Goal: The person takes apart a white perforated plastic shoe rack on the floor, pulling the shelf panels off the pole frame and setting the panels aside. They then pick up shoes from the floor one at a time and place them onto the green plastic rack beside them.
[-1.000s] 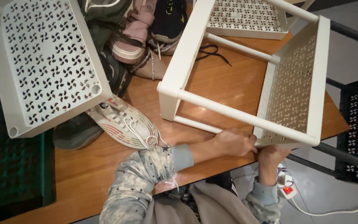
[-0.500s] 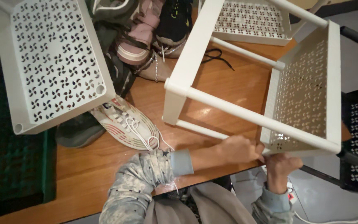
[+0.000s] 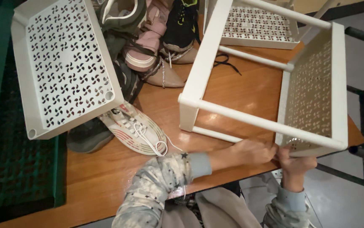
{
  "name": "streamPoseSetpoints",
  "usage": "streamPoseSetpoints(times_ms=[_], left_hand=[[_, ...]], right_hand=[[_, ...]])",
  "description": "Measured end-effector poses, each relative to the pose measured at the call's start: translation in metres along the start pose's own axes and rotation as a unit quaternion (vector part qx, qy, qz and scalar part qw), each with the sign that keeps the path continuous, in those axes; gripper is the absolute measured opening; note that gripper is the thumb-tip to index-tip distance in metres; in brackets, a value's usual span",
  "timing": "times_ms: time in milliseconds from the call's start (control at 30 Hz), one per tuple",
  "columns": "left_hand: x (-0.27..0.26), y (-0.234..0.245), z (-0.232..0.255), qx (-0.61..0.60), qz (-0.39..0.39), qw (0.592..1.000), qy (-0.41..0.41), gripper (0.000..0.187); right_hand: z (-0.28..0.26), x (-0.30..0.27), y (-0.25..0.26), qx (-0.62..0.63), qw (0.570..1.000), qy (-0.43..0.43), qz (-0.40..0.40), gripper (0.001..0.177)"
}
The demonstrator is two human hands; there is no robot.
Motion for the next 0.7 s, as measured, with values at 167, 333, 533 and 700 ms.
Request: streamPoseSetpoints(times_ms=[167,333,533,700], left_hand=[[0.038,-0.028,0.012,-0.093,-0.062,0.994,0.009,0.025],[0.047,0.004,0.016,-0.094,-0.047,0.994,0.023,0.028],[0.037,0.062,-0.007,0.024,-0.004,0.999,-0.021,0.019],[0.036,0.1,-0.014,0.007,-0.003,1.0,0.001,0.013]], right_hand=[[0.029,0.026,0.02,-0.144,0.988,0.044,-0.022,0.032],[0.018,0.05,0.032,-0.098,0.993,0.069,-0.012,0.032],[-0.027,0.076,0.008,-0.108,0.993,0.041,-0.029,0.033],[-0.047,0.081,0.003,-0.129,0.989,0.069,-0.031,0.034]])
Point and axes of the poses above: each hand's wrist, its own x-axis towards the middle knuckle, its own y-axis out of the back of the hand, z = x × y, the point moved 4 cm from there along x, towards the middle knuckle, and after that the axes turned 10 degrees about y, right-handed, at the moved point
